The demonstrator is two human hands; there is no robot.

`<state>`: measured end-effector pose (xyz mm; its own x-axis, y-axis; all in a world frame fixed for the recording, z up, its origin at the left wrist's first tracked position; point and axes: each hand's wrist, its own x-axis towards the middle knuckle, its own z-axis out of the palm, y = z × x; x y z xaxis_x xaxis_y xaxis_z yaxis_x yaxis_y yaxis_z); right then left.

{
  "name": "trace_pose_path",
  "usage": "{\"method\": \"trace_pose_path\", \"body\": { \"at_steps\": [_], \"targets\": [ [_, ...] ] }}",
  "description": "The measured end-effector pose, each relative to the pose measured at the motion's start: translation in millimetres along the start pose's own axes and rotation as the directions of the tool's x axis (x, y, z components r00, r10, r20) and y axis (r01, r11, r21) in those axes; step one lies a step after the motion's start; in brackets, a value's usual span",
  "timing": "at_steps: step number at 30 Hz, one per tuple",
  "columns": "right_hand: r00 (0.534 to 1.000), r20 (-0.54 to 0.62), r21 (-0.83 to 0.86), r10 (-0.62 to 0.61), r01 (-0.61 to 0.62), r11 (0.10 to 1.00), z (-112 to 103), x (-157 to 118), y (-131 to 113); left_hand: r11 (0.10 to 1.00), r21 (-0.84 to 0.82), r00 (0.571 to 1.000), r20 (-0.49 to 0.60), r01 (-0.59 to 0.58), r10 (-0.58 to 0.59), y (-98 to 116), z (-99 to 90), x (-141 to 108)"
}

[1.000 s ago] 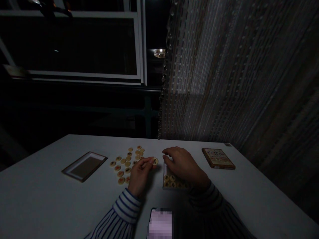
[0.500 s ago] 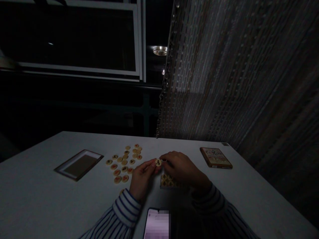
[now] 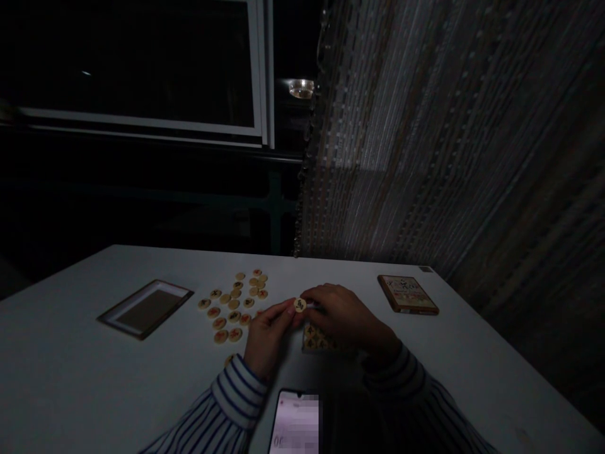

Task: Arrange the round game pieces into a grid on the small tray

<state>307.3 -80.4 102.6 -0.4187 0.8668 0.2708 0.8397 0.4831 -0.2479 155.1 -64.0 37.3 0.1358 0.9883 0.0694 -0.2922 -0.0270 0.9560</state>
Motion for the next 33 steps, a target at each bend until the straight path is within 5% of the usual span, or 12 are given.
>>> {"method": "trace_pose_path", "body": {
  "at_steps": [26, 33],
  "targets": [
    [0.996, 0.032, -0.123, -0.087, 0.091, 0.988, -2, -1, -1, 0.999, 0.036, 1.000, 0.015, 0.014, -0.014, -7, 1.6, 0],
    [0.995, 0.103, -0.149, 0.004, 0.012, 0.989, -6, -4, 14, 0.925, 0.371, 0.996, 0.013, -0.085, 0.087, -15, -3.3, 4]
  ]
}}
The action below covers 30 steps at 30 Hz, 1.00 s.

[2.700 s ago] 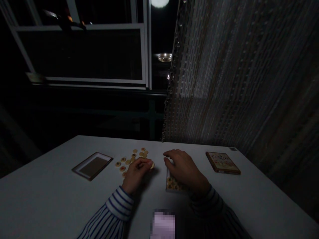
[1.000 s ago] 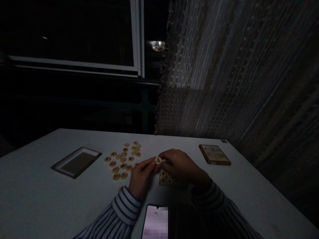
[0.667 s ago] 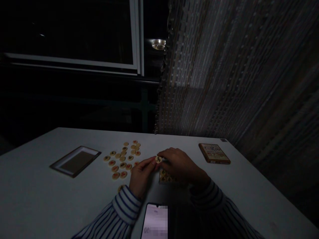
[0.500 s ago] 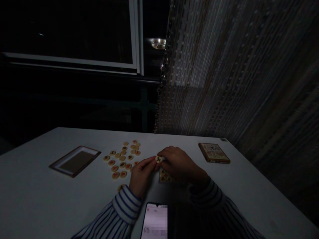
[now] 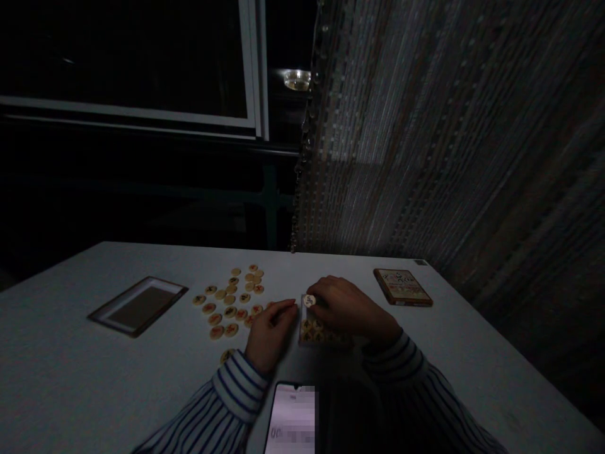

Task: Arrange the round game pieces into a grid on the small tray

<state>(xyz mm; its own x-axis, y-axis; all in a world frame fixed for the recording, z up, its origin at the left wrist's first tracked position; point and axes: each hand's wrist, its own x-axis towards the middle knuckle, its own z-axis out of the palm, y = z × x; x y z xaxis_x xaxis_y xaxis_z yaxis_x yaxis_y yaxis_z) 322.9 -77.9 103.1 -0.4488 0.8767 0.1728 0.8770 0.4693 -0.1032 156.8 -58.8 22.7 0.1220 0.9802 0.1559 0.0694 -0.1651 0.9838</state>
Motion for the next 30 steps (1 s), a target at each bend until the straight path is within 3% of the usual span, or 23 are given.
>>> {"method": "trace_pose_path", "body": {
  "at_steps": [4, 10, 30],
  "targets": [
    [0.990, 0.130, -0.051, 0.060, -0.054, 0.997, 4, -4, 15, 0.989, 0.147, 0.998, 0.067, -0.025, 0.015, -12, 2.0, 0],
    [0.938, 0.286, -0.154, 0.194, -0.154, 0.976, 16, -9, 29, 0.948, 0.313, 0.994, 0.111, -0.051, 0.017, -23, 3.2, -2],
    [0.917, 0.346, -0.201, 0.198, -0.133, 0.970, 29, -6, 26, 0.938, 0.341, 0.988, 0.153, -0.061, 0.009, -29, 3.7, -3]
  ]
}}
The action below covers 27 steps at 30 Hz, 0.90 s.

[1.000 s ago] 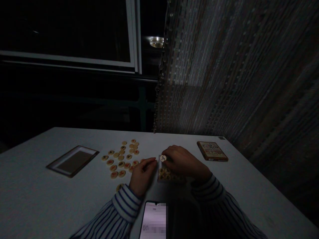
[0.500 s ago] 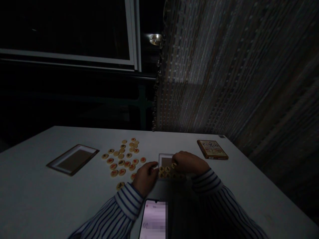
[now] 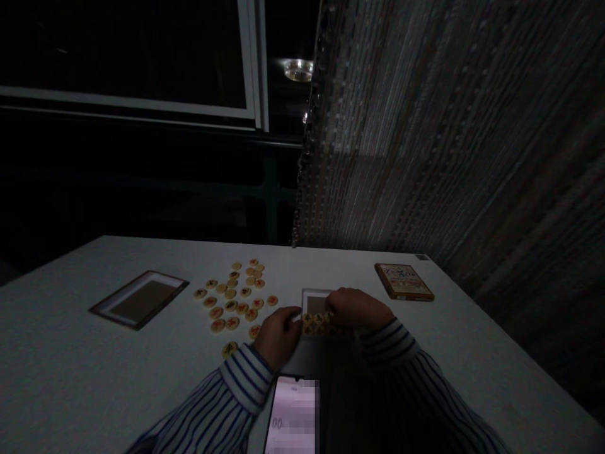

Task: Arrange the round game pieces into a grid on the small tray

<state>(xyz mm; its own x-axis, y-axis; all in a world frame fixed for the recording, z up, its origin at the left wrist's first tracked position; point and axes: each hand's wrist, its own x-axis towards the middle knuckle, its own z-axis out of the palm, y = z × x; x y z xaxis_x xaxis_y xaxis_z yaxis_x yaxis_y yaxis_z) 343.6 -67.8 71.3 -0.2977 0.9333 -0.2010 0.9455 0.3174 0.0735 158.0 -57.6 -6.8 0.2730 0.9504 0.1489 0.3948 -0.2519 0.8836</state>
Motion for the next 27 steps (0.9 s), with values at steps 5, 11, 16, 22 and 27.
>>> {"method": "trace_pose_path", "body": {
  "at_steps": [5, 11, 16, 22, 27],
  "targets": [
    [1.000, 0.027, 0.020, 0.013, -0.013, 1.000, -0.5, -1.2, 2.5, 1.000, -0.018, 1.000, 0.008, 0.010, -0.010, -0.1, 0.6, 0.2],
    [0.999, 0.043, 0.030, 0.006, -0.008, 1.000, -2.1, -2.4, 3.0, 1.000, 0.013, 1.000, 0.005, -0.004, 0.004, 3.1, -0.8, -0.4],
    [0.999, 0.034, 0.039, -0.012, 0.010, 0.999, -0.5, -1.9, 2.4, 0.997, 0.073, 0.999, 0.024, -0.027, 0.025, 3.6, -1.0, -0.1],
    [0.998, 0.056, 0.057, -0.008, 0.005, 0.998, 1.3, -0.1, 4.0, 0.996, 0.069, 0.998, 0.028, -0.051, 0.049, 4.6, -1.3, -1.1],
    [0.998, 0.066, 0.046, -0.019, 0.016, 0.999, -0.4, -0.4, 3.5, 0.993, 0.107, 0.999, 0.040, -0.042, 0.038, 4.6, -1.3, -0.2]
  ]
}}
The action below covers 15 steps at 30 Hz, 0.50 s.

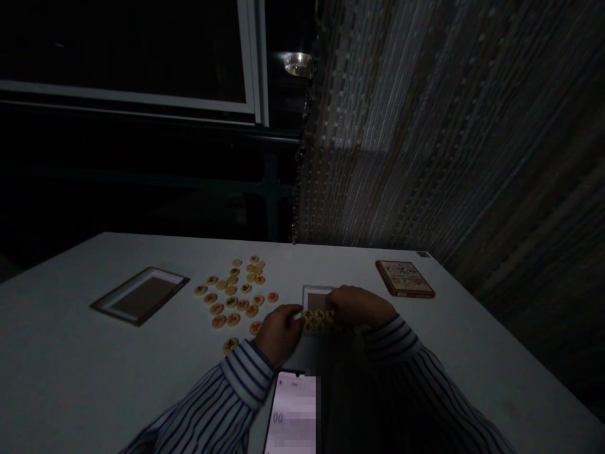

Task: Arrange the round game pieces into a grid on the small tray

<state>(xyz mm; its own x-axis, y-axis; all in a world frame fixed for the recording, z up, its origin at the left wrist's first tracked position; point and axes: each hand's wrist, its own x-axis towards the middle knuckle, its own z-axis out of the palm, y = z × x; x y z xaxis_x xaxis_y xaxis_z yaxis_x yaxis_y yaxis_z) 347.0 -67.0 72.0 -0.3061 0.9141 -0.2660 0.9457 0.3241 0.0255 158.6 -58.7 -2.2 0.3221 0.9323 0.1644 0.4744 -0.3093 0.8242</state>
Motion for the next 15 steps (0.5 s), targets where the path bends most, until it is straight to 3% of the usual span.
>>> {"method": "trace_pose_path", "body": {
  "at_steps": [15],
  "targets": [
    [0.998, 0.047, 0.009, 0.030, -0.030, 0.999, 0.6, 1.3, 0.0, 0.996, 0.088, 0.999, 0.044, -0.013, 0.009, -2.4, 1.0, 0.2]
  ]
}}
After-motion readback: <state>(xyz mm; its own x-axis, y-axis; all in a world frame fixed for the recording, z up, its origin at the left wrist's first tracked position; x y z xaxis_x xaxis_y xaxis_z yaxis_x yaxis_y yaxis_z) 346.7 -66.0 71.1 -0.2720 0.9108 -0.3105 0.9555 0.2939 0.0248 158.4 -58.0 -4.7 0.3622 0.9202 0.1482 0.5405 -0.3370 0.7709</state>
